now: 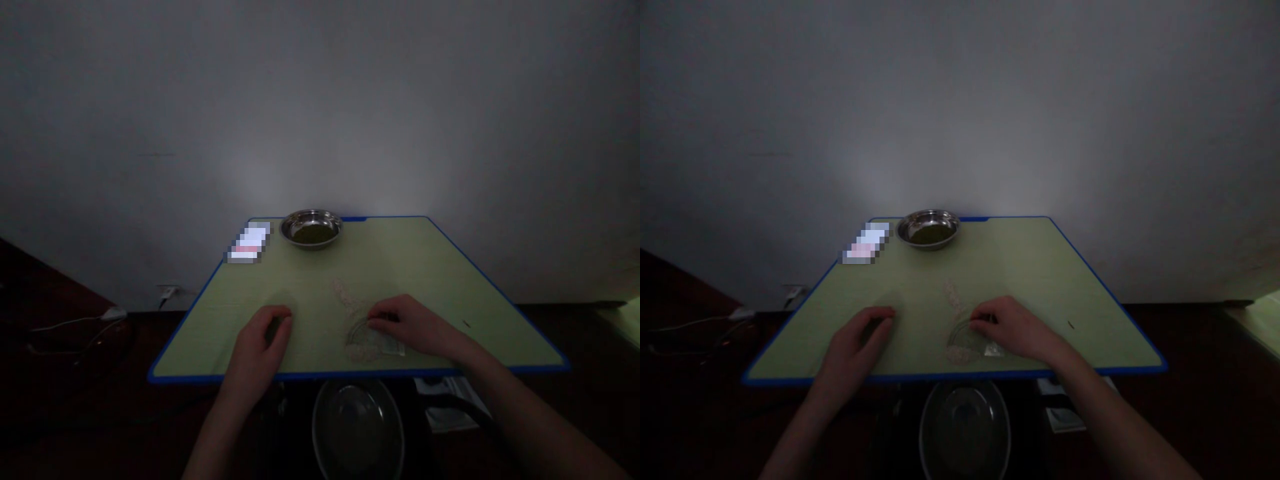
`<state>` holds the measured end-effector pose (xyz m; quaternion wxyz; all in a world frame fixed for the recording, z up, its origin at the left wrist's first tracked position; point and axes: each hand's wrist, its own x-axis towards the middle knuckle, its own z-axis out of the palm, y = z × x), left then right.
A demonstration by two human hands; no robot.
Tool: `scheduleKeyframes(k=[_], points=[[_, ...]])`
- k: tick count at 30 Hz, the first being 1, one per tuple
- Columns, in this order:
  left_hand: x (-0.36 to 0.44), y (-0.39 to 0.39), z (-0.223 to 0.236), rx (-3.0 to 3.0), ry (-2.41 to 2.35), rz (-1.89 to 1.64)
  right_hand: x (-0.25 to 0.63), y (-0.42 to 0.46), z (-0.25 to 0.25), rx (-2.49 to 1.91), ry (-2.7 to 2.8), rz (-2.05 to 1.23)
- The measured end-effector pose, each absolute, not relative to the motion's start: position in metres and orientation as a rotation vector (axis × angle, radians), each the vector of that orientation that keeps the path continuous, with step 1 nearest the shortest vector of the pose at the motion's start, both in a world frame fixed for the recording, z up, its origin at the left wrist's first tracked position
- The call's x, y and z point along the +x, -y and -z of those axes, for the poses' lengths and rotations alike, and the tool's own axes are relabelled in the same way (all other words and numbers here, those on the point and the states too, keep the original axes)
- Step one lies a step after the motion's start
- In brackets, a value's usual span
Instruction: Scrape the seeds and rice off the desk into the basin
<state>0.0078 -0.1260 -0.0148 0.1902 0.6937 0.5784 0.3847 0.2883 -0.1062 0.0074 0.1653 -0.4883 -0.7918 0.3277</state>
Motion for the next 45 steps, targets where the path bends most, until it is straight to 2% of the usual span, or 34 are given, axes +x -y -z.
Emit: scheduleKeyframes(k=[26, 45], points=[[0.01, 0.127, 0.012, 1.949, -1.618, -1.073, 0.286, 0.12, -0.012, -1.283, 2.349, -0.979], [0.009, 0.127, 0.014, 1.948, -1.623, -1.093, 0.304, 0.114, -0.021, -1.446, 2.276, -0.871]])
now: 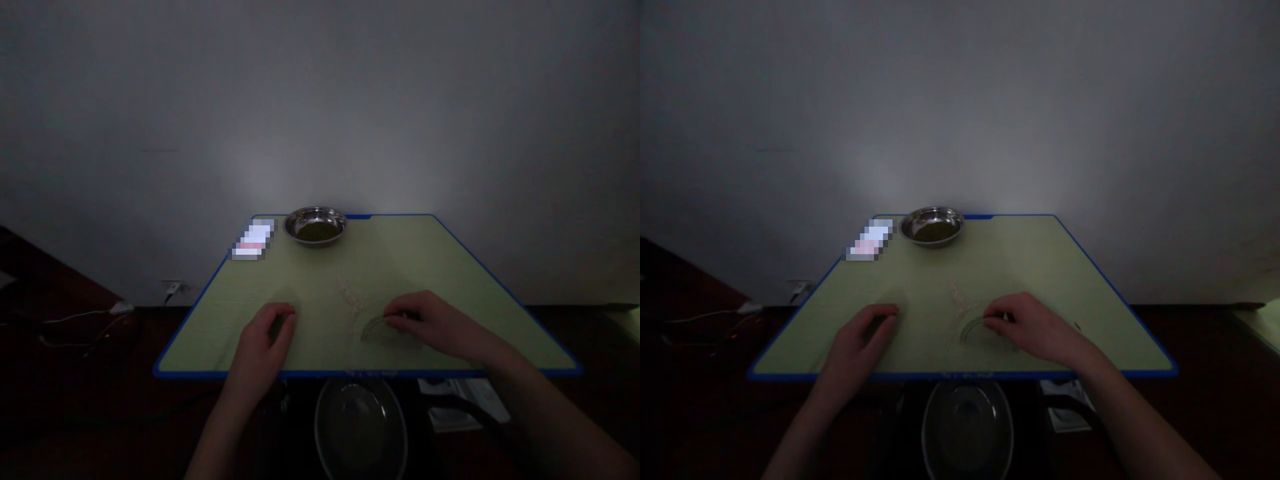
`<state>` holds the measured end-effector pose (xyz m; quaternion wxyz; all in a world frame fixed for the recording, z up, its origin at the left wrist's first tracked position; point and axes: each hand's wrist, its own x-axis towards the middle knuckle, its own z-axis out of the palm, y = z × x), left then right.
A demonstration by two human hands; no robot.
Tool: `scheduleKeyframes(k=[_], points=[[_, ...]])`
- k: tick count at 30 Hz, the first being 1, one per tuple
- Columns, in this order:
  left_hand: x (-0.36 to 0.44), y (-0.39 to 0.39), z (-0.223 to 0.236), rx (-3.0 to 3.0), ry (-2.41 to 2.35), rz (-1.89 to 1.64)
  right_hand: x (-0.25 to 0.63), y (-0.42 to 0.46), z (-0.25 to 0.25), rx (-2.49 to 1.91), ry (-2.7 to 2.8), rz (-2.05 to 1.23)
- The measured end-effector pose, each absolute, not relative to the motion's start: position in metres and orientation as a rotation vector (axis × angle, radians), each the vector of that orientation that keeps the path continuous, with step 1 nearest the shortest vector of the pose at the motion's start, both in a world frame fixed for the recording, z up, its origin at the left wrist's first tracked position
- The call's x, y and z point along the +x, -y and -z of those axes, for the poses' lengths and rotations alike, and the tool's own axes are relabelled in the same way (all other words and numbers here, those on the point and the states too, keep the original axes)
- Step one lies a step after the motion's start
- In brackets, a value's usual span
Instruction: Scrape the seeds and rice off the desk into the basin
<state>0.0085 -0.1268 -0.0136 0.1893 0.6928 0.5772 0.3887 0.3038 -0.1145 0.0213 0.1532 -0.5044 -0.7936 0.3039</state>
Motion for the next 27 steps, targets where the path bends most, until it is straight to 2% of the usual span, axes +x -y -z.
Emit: scheduleKeyframes(k=[17, 27], points=[[0.007, 0.127, 0.016, 1.942, -1.632, -1.081, 0.274, 0.115, -0.008, -1.329, 2.322, -0.89], [0.007, 0.126, 0.016, 1.961, -1.611, -1.102, 0.273, 0.115, -0.006, -1.303, 2.322, -1.014]])
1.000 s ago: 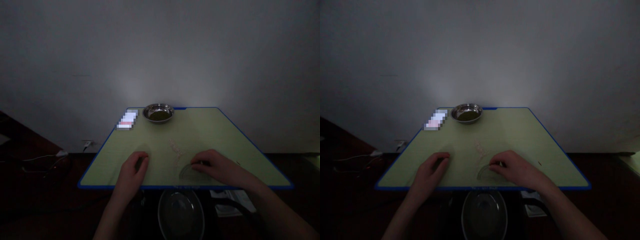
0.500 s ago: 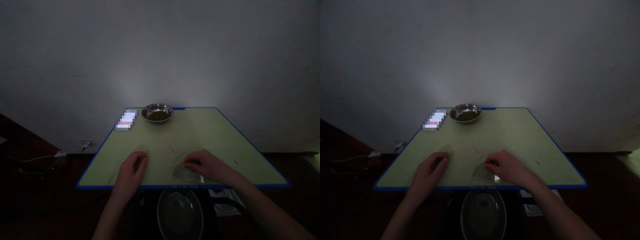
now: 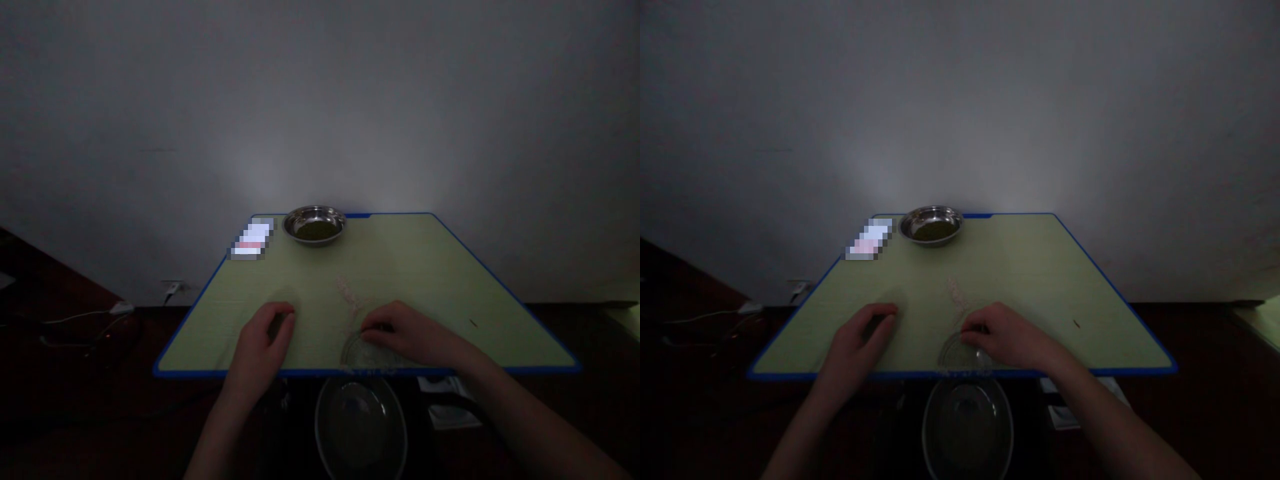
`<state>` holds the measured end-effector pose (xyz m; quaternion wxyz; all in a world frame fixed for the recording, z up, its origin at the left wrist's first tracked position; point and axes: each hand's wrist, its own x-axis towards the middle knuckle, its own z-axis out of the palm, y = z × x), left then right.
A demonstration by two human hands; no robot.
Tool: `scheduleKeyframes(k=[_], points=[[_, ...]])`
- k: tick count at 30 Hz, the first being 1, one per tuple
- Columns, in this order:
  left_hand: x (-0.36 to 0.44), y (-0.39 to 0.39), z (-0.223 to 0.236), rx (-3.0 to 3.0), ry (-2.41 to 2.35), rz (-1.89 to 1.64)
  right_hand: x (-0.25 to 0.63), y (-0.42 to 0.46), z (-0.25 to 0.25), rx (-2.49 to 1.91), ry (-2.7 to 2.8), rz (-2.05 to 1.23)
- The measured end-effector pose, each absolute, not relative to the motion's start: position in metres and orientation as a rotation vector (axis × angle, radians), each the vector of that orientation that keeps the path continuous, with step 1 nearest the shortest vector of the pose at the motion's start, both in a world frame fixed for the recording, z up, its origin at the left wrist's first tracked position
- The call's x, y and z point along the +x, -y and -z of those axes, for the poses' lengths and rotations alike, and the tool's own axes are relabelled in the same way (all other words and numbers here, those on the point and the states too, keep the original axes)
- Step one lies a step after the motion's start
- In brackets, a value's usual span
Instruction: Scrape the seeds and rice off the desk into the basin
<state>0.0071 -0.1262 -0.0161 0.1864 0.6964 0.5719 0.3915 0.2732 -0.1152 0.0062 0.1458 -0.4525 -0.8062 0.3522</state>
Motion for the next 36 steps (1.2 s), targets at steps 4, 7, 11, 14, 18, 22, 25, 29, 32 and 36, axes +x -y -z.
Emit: scheduleKeyframes(k=[4, 7, 11, 14, 18, 22, 25, 29, 32, 36], points=[[0.008, 0.127, 0.015, 1.95, -1.613, -1.098, 0.276, 0.115, -0.006, -1.26, 2.337, -1.014], [0.007, 0.127, 0.016, 1.965, -1.62, -1.096, 0.277, 0.118, -0.006, -1.245, 2.345, -0.993], [0.007, 0.126, 0.018, 1.98, -1.616, -1.099, 0.274, 0.128, -0.006, -1.251, 2.37, -0.955], [0.007, 0.126, 0.017, 1.977, -1.612, -1.097, 0.273, 0.137, -0.008, -1.258, 2.382, -0.957], [0.009, 0.126, 0.015, 1.967, -1.61, -1.099, 0.286, 0.134, -0.019, -1.294, 2.311, -0.918], [0.009, 0.127, 0.014, 1.957, -1.615, -1.093, 0.321, 0.103, -0.024, -1.432, 2.109, -0.811], [0.008, 0.126, 0.016, 1.955, -1.614, -1.096, 0.348, 0.068, -0.017, -1.481, 2.038, -0.715], [0.007, 0.126, 0.016, 1.959, -1.609, -1.101, 0.357, 0.029, -0.006, -1.613, 2.106, -0.576], [0.007, 0.126, 0.016, 1.952, -1.62, -1.104, 0.342, 0.01, -0.001, -1.666, 2.15, -0.482], [0.006, 0.125, 0.016, 1.975, -1.614, -1.107, 0.309, -0.01, -0.002, -1.62, 2.201, -0.409]])
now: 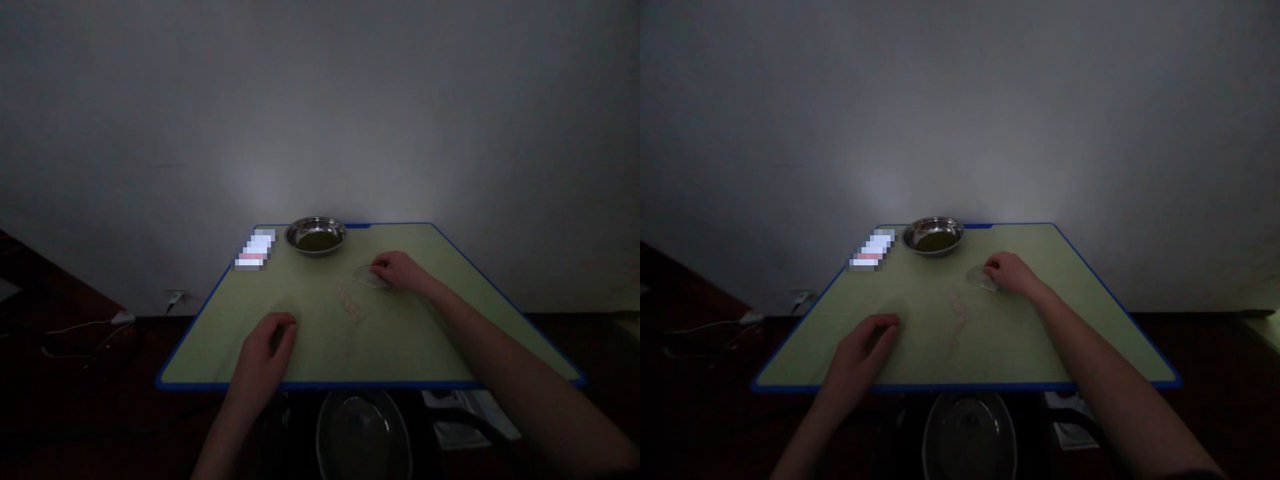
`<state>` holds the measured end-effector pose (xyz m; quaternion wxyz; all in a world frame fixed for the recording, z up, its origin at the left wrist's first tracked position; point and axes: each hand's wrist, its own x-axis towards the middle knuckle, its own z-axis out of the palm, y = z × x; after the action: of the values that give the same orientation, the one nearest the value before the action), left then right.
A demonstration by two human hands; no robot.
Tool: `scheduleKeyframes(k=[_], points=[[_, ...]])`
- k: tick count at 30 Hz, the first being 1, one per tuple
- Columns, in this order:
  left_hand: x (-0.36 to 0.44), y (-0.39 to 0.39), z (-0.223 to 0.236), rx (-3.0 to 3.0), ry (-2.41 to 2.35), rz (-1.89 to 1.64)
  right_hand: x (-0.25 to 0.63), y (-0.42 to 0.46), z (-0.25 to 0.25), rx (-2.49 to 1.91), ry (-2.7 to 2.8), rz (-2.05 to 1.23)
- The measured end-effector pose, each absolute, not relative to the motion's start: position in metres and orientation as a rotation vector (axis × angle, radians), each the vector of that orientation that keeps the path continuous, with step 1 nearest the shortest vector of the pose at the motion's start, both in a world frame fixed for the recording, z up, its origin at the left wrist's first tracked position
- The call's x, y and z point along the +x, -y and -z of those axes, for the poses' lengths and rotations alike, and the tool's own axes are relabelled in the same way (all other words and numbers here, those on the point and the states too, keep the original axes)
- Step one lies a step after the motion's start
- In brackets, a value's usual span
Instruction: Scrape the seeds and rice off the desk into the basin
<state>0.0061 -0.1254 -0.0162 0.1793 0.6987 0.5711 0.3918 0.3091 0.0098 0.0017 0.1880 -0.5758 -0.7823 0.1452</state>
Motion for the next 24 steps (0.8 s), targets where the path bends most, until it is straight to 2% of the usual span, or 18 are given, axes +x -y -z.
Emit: scheduleKeyframes(k=[9, 24], points=[[0.006, 0.125, 0.015, 1.958, -1.625, -1.095, 0.257, -0.025, -0.01, -1.376, 2.399, -0.513], [0.008, 0.126, 0.014, 1.947, -1.621, -1.108, 0.262, 0.037, -0.015, -1.152, 2.541, -0.884]])
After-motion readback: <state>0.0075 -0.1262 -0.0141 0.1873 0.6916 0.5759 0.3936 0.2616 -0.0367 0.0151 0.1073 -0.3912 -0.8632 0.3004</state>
